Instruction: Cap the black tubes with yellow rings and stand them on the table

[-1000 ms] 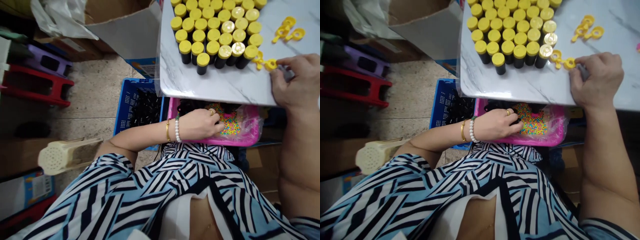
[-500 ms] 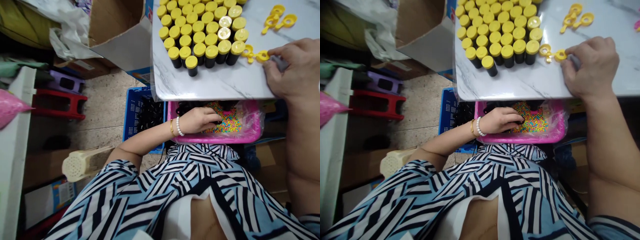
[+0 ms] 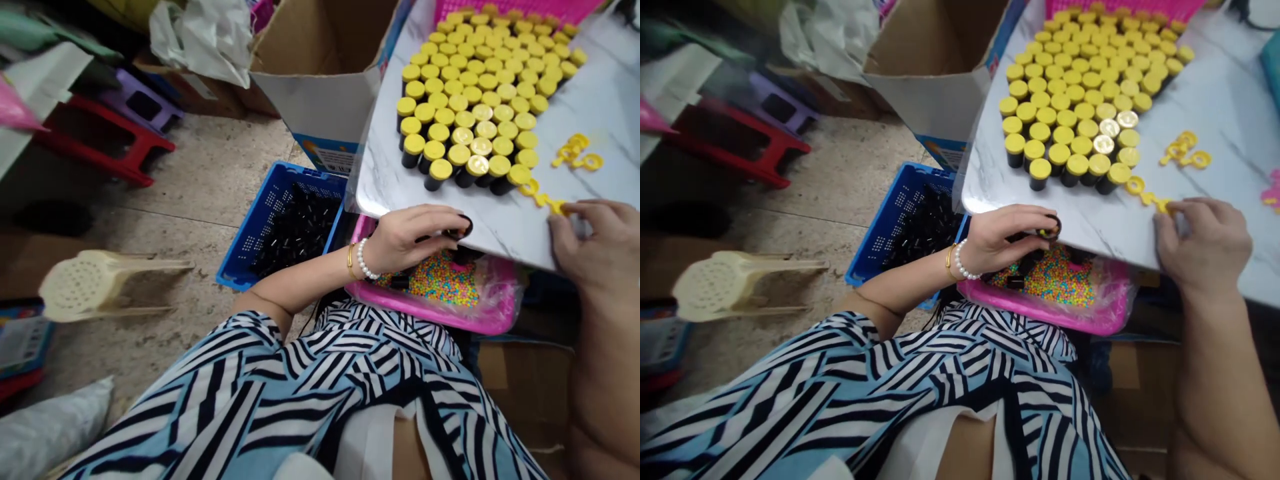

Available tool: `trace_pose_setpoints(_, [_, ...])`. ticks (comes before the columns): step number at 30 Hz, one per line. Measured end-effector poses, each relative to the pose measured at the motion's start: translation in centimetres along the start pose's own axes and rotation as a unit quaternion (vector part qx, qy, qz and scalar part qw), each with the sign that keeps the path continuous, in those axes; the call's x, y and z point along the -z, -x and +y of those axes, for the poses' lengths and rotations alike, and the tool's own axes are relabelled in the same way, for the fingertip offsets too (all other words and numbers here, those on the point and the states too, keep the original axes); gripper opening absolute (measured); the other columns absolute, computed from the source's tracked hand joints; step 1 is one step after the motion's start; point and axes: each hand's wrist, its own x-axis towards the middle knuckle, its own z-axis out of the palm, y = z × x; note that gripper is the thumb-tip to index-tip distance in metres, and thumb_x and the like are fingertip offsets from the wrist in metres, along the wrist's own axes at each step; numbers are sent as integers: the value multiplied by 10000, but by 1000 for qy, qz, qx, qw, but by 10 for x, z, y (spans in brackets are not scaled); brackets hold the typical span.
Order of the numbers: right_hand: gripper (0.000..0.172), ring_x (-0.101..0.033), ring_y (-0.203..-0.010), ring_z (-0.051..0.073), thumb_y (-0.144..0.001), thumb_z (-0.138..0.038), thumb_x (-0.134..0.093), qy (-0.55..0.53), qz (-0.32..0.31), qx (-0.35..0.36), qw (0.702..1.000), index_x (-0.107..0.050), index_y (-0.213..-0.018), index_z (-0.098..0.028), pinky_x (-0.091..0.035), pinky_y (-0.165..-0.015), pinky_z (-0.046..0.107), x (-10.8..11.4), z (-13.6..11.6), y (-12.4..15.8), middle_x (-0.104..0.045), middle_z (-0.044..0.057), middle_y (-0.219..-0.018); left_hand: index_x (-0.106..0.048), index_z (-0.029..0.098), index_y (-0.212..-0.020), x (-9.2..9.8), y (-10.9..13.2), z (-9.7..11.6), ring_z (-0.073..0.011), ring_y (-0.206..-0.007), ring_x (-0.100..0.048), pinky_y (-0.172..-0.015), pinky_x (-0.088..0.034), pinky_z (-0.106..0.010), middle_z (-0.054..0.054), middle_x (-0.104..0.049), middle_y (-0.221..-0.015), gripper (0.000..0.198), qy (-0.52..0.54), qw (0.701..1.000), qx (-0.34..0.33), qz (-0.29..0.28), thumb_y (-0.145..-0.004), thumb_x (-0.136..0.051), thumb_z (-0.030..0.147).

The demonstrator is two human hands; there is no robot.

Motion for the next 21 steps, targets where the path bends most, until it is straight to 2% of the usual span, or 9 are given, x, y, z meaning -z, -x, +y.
trace_pose_setpoints(4, [444,-662,-752,245,-775,-600,-611,-10,-62,22,998,-769,-1042,-283,-505,-736,403,6,8,-21,-765,74,-1036,-693,176,-1209,4,-7,-22,-173,-1104,-705,-1027,-570,-352,-77,-768,-1119,239,-87,996,10,-13,-1029,-599,303])
trace_pose_setpoints(7, [438,-601,-655,222,-740,-630,-613,0,-138,14,990,-776,-965,-292,-464,-676,406,12,12,-40,-747,73,-991,-706,198,-1189,0,-3,-30,-183,-1101,-682,-1025,-559,-373,-92,-746,-1163,277,-113,994,-10,9,-1012,-625,395])
trace_pose_setpoints(11, [425,-589,-604,258,-526,-626,-794,2,-290,-105,951,-715,-750,-273,-418,-602,411,32,9,-56,-663,38,-676,-700,211,-1205,-8,3,-27,-192,-1118,-646,-980,-577,-374,-114,-695,-1191,250,-134,989,-14,60,-1022,-603,351])
trace_pose_setpoints(13, [412,-614,-626,258,-549,-607,-834,-70,-340,-187,919,-725,-783,-286,-446,-616,417,45,-3,-54,-670,24,-672,-694,186,-1184,-11,3,-23,-176,-1090,-646,-957,-588,-341,-113,-684,-1154,223,-108,992,-10,69,-1028,-590,307])
trace_pose_setpoints(15, [372,-663,-726,243,-634,-581,-833,-200,-336,-238,889,-746,-873,-309,-505,-686,411,57,-26,-45,-717,17,-798,-686,165,-1167,-13,2,-20,-162,-1061,-652,-951,-593,-320,-105,-679,-1123,204,-76,994,0,75,-1022,-599,279])
trace_pose_setpoints(16, [357,-670,-776,226,-661,-566,-836,-248,-312,-236,886,-752,-902,-317,-523,-728,400,61,-40,-39,-728,12,-879,-681,163,-1169,-13,1,-19,-160,-1058,-655,-956,-593,-319,-101,-678,-1120,198,-66,995,8,79,-1018,-605,267])
trace_pose_setpoints(19, [356,-586,-765,153,-682,-541,-863,-233,-189,-155,941,-790,-943,-310,-497,-732,351,73,-89,-27,-690,19,-1001,-674,170,-1186,-14,1,-18,-155,-1043,-661,-941,-598,-312,-89,-685,-1111,202,-63,993,8,97,-1012,-616,253])
trace_pose_setpoints(20, [346,-566,-763,140,-698,-523,-869,-234,-171,-135,948,-803,-951,-297,-481,-722,334,77,-105,-26,-683,26,-995,-676,170,-1185,-15,1,-19,-151,-1028,-664,-929,-598,-303,-85,-689,-1100,201,-66,993,3,102,-1013,-617,255])
trace_pose_setpoints(21, [322,-569,-772,134,-718,-492,-871,-264,-173,-133,939,-811,-953,-281,-474,-717,316,79,-120,-26,-685,31,-974,-680,172,-1178,-16,1,-19,-147,-1012,-668,-916,-598,-293,-80,-694,-1088,197,-70,992,-3,105,-1016,-616,262])
